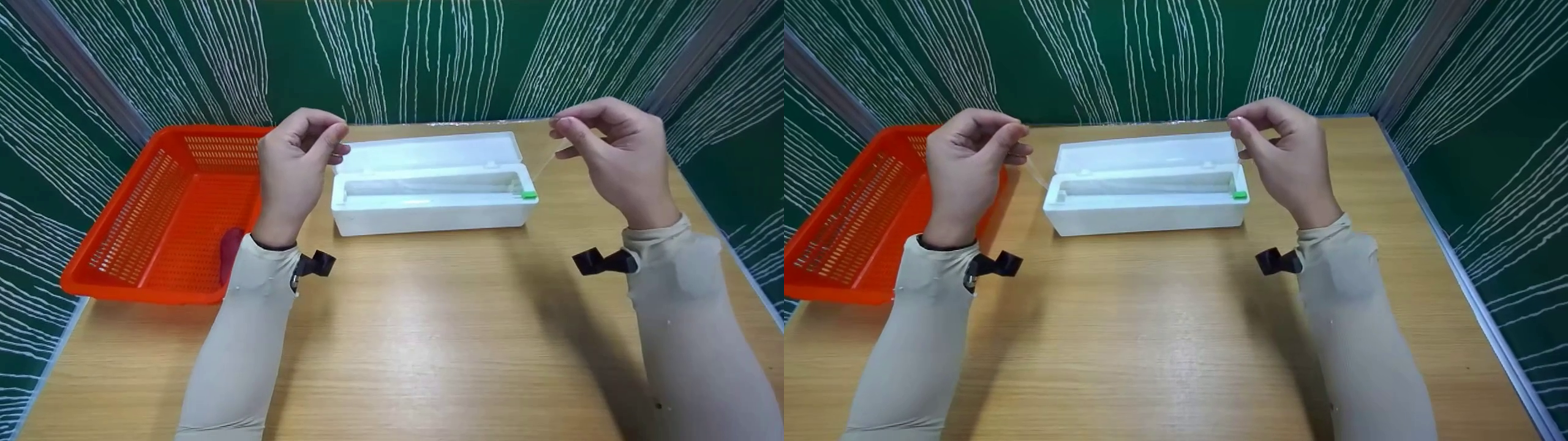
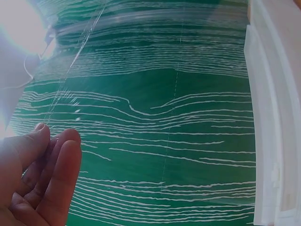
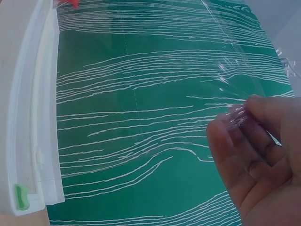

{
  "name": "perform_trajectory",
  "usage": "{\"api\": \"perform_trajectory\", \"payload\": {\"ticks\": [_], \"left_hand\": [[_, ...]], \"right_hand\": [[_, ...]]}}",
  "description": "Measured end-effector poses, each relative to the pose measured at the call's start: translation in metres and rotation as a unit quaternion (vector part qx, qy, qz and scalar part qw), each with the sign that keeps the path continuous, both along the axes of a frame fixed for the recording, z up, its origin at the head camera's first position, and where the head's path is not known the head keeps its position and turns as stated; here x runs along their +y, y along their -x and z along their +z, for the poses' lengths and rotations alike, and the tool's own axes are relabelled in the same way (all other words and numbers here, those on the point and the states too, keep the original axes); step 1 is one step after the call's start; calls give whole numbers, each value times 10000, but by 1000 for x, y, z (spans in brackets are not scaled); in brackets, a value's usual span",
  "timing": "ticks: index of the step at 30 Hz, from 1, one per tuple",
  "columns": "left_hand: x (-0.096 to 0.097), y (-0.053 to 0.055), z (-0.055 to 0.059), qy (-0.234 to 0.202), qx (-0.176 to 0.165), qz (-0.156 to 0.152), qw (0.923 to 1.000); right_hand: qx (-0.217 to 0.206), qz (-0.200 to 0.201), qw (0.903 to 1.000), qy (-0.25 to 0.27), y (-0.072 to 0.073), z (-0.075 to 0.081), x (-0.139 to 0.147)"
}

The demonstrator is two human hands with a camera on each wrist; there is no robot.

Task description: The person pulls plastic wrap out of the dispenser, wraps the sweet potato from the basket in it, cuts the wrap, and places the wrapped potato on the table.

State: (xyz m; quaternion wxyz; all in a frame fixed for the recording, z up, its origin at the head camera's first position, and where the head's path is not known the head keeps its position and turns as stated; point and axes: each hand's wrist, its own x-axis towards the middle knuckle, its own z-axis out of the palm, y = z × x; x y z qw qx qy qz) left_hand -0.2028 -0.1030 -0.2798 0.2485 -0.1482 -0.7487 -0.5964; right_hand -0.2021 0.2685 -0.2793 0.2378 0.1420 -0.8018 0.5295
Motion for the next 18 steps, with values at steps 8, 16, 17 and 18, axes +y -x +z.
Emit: {"api": "perform_trajectory", "payload": {"ticks": [8, 16, 17, 18], "left_hand": [[1, -1, 6, 128, 148, 115, 9997], [1, -3, 12, 298, 431, 237, 9983], [1, -3, 12, 297, 453, 232, 9983], [1, -4, 12, 302, 475, 227, 9982]], "right_hand": [[66, 49, 9999, 116, -1, 4, 2], [284, 87, 9993, 219, -2, 9, 1], [315, 128, 9990, 278, -3, 9, 1], [403, 154, 9988, 251, -3, 8, 1]]}}
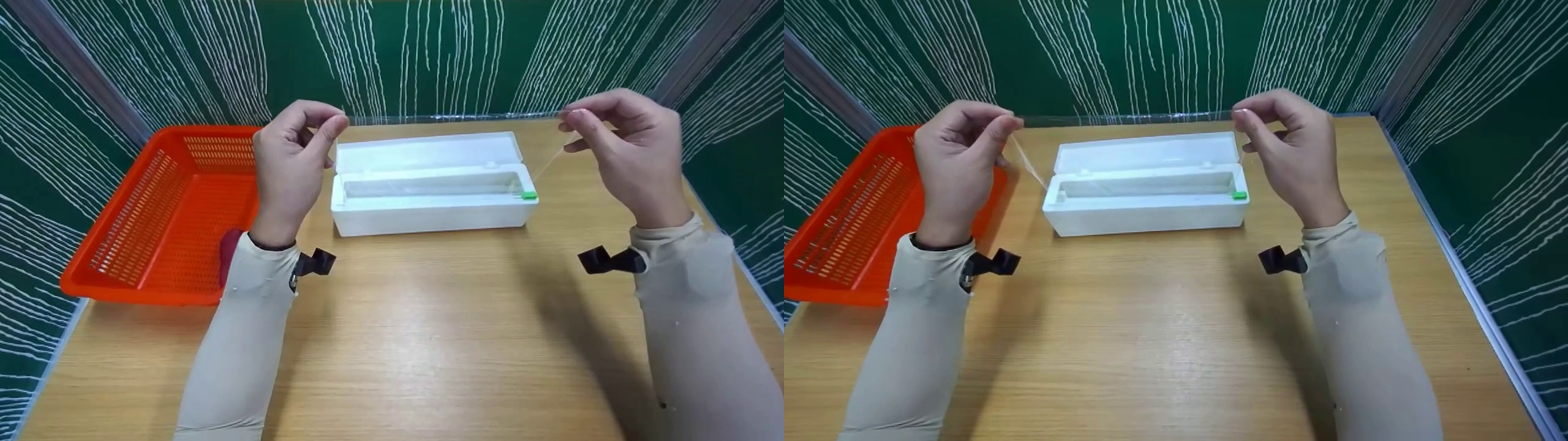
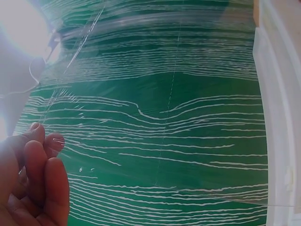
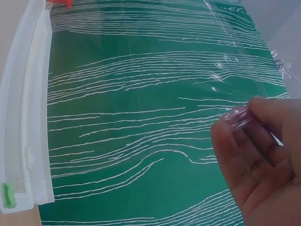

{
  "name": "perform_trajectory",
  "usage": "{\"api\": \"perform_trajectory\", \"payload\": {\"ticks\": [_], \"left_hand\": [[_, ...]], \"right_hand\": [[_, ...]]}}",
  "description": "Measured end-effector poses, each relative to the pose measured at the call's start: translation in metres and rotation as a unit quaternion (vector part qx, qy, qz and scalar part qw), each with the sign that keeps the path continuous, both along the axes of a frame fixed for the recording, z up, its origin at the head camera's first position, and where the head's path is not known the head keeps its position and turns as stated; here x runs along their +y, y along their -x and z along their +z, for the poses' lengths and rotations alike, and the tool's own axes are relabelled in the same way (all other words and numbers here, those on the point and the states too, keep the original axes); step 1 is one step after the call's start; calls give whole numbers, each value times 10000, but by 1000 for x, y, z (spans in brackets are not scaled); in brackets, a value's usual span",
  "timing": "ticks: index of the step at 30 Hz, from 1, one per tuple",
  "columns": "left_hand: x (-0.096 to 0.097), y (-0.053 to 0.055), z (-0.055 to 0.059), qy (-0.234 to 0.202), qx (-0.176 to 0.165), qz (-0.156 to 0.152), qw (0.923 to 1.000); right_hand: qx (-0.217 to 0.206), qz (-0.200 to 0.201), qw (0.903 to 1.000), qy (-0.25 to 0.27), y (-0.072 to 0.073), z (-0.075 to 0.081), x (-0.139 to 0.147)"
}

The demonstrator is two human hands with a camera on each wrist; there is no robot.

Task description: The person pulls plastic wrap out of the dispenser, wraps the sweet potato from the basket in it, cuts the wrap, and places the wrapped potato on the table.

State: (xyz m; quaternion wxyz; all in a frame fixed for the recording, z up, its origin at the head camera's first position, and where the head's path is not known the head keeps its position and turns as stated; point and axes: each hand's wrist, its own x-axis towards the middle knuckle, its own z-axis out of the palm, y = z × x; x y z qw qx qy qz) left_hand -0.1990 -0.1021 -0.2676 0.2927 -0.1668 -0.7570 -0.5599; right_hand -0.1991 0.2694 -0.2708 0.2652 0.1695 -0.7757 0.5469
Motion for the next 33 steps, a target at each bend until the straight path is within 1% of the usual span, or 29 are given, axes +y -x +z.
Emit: {"api": "perform_trajectory", "payload": {"ticks": [3, 6, 9, 11, 15, 18, 20, 22, 23, 25, 27, 29, 30, 33], "left_hand": [[-1, -3, 2, 67, 69, -27, 10000], [-2, -8, 2, 208, 114, -36, 9997], [-3, -15, 2, 413, 188, -83, 9989], [-5, -21, 2, 528, 273, -157, 9981], [-9, -31, -2, 707, 473, -395, 9956], [-13, -39, -6, 907, 561, -666, 9921], [-18, -46, -8, 1090, 589, -898, 9882], [-23, -53, -11, 1307, 598, -1188, 9825], [-26, -56, -13, 1394, 583, -1388, 9787], [-31, -60, -16, 1515, 522, -1874, 9691], [-36, -64, -19, 1630, 406, -2354, 9573], [-40, -67, -23, 1724, 222, -2805, 9440], [-42, -68, -24, 1792, 124, -2970, 9378], [-46, -72, -29, 2062, -152, -3318, 9204]], "right_hand": [[230, 48, 9997, 2, -4, 0, 0], [457, 24, 9988, -166, -9, -2, 0], [457, 68, 9988, -128, -16, -4, 2], [445, 204, 9988, -5, -22, -6, 4], [443, 500, 9976, 184, -36, -11, 8], [439, 683, 9964, 252, -46, -16, 11], [472, 774, 9957, 179, -53, -19, 14], [491, 787, 9956, -102, -60, -24, 18], [507, 761, 9953, -310, -64, -26, 20], [540, 668, 9930, -812, -70, -31, 26], [560, 637, 9879, -1295, -75, -36, 31], [554, 807, 9826, -1581, -80, -41, 35], [548, 908, 9793, -1722, -82, -44, 37], [622, 1311, 9701, -1946, -86, -52, 40]]}}
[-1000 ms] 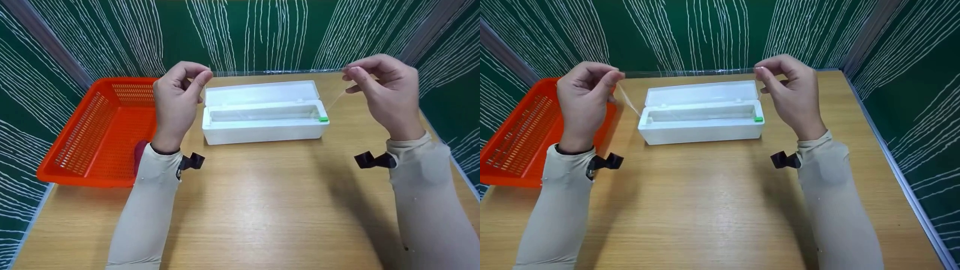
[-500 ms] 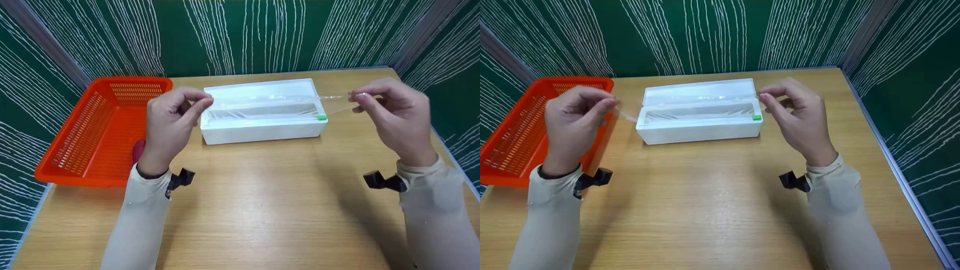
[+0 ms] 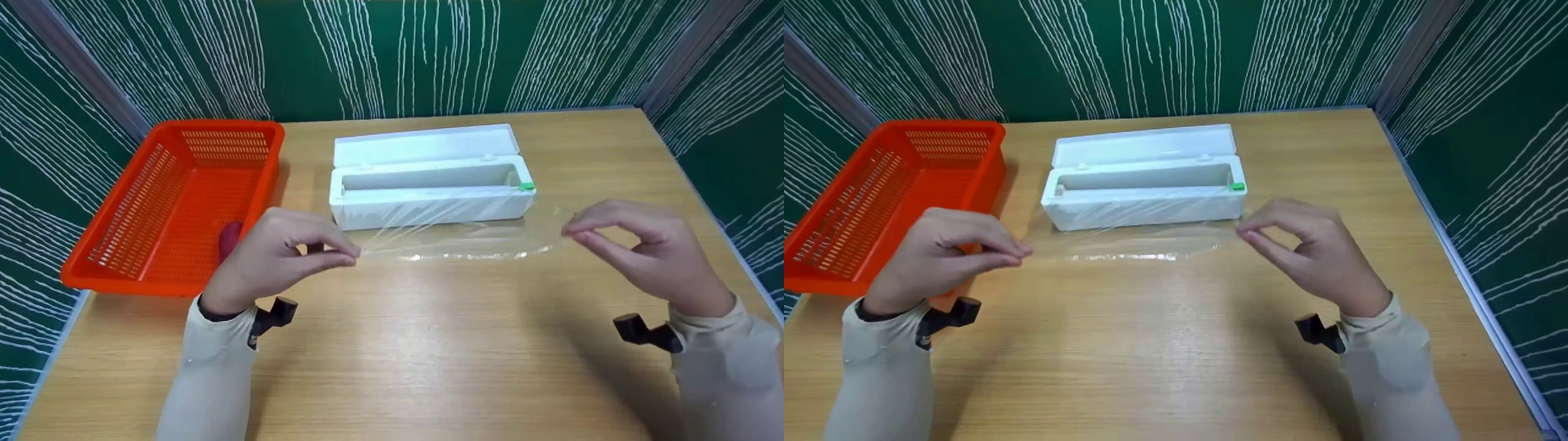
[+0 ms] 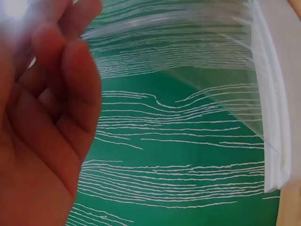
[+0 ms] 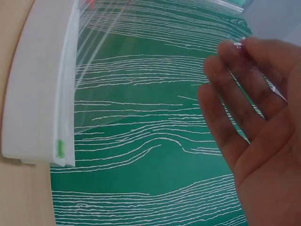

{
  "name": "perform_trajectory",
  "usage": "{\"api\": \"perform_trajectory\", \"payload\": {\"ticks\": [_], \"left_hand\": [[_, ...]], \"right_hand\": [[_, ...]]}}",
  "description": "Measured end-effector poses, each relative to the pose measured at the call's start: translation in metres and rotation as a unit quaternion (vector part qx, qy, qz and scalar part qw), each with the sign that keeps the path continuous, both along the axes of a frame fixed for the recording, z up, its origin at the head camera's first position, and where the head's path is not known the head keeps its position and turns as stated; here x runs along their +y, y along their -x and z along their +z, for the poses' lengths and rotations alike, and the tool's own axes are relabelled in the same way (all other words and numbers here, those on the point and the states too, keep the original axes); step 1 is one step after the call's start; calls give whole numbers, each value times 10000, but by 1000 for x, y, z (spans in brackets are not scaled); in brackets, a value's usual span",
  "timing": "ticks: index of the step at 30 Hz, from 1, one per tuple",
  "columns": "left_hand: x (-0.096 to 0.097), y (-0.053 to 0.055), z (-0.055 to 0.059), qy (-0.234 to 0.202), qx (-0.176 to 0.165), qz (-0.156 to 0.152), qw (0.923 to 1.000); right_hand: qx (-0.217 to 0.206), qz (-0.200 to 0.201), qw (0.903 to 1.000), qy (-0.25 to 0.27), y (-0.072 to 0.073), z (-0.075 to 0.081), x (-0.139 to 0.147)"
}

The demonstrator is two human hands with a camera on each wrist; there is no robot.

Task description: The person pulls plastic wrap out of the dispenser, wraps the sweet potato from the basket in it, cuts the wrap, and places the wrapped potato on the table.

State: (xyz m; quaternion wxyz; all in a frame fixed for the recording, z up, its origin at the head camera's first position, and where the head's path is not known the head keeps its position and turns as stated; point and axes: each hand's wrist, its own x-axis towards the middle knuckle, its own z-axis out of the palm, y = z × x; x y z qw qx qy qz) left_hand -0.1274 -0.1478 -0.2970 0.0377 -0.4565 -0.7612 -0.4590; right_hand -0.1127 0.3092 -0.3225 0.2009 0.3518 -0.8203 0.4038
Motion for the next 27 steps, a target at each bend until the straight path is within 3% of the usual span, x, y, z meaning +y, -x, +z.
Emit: {"api": "perform_trajectory", "payload": {"ticks": [6, 13, 18, 22, 27], "left_hand": [[-2, -5, -7, 815, -537, -247, 9949], [3, -10, -17, 1872, -1159, -188, 9753], [6, -11, -30, 2193, -1516, -302, 9633], [9, -12, -39, 2352, -1529, -360, 9592], [14, -16, -50, 2583, -1376, -452, 9551]], "right_hand": [[-56, 650, 9977, -210, -3, -15, 2], [-989, 872, 9877, -840, -9, -27, 5], [-1449, 1118, 9766, -1130, -8, -38, 5], [-1621, 1337, 9695, -1258, -7, -48, 4], [-2060, 1268, 9577, -1559, -9, -58, 1]]}}
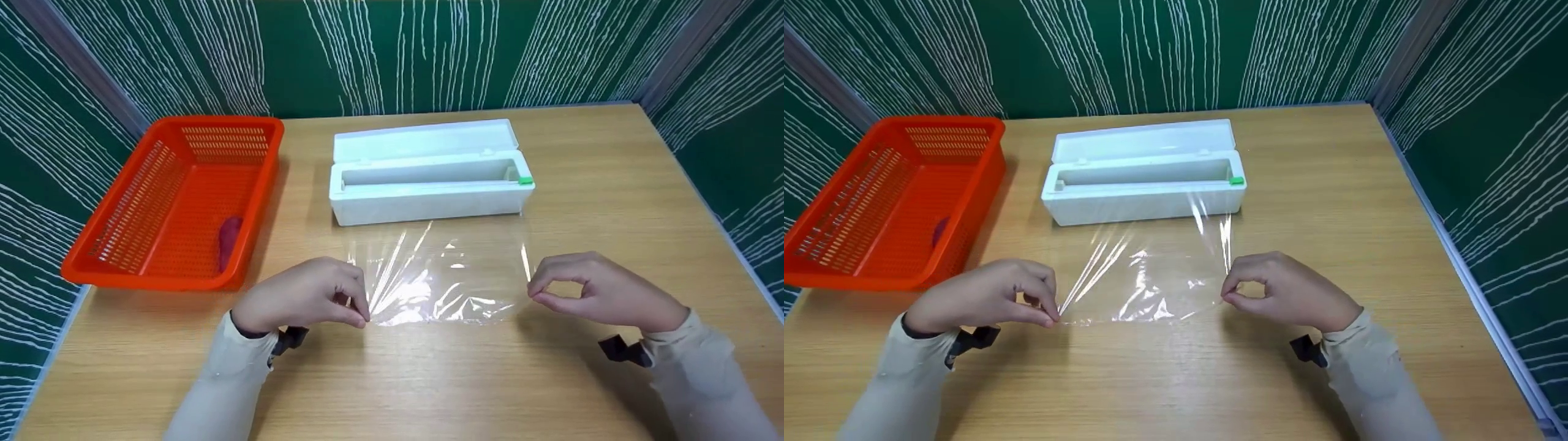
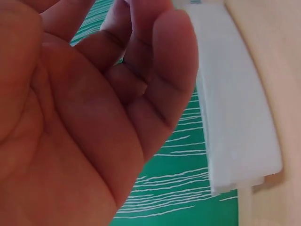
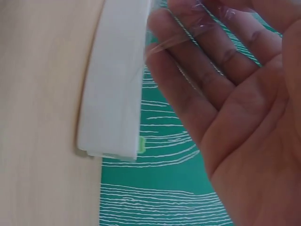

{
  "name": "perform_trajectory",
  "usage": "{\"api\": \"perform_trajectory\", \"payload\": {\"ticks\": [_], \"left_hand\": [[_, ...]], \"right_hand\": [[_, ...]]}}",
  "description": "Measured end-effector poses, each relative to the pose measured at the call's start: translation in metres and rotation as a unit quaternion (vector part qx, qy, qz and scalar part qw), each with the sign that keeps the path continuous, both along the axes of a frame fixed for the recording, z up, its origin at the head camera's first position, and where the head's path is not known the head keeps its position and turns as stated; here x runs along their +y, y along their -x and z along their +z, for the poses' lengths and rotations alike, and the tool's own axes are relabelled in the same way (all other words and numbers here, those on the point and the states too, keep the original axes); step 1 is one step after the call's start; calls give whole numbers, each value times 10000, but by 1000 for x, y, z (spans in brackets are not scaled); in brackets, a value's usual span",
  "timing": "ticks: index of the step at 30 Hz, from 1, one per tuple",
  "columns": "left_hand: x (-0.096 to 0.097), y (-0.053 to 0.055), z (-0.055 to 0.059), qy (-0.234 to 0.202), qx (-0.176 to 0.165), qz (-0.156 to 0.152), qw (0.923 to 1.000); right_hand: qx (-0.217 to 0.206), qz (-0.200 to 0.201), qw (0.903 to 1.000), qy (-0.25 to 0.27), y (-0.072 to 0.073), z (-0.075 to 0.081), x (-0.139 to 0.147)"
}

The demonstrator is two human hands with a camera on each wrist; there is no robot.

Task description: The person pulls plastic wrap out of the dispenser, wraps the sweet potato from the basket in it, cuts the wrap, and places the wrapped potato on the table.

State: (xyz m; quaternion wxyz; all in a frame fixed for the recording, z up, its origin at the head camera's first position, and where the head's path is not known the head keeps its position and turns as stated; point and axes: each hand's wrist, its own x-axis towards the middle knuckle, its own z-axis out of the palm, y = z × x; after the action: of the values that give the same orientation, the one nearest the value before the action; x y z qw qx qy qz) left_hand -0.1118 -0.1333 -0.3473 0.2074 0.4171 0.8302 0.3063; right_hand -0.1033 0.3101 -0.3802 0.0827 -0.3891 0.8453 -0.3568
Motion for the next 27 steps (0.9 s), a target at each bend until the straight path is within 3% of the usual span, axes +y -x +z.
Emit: {"api": "perform_trajectory", "payload": {"ticks": [9, 16, 20, 27], "left_hand": [[8, -2, -18, 799, 107, 197, 9966], [15, -1, -34, 981, 310, 111, 9946], [16, -1, -41, 1076, 469, 92, 9930], [20, 0, -46, 1192, 542, 199, 9912]], "right_hand": [[16, -33, 9990, -447, 1, -15, -3], [25, -206, 9953, -950, 2, -22, -8], [214, -139, 9943, -1033, 2, -25, -9], [908, 49, 9915, -930, 1, -34, -13]]}}
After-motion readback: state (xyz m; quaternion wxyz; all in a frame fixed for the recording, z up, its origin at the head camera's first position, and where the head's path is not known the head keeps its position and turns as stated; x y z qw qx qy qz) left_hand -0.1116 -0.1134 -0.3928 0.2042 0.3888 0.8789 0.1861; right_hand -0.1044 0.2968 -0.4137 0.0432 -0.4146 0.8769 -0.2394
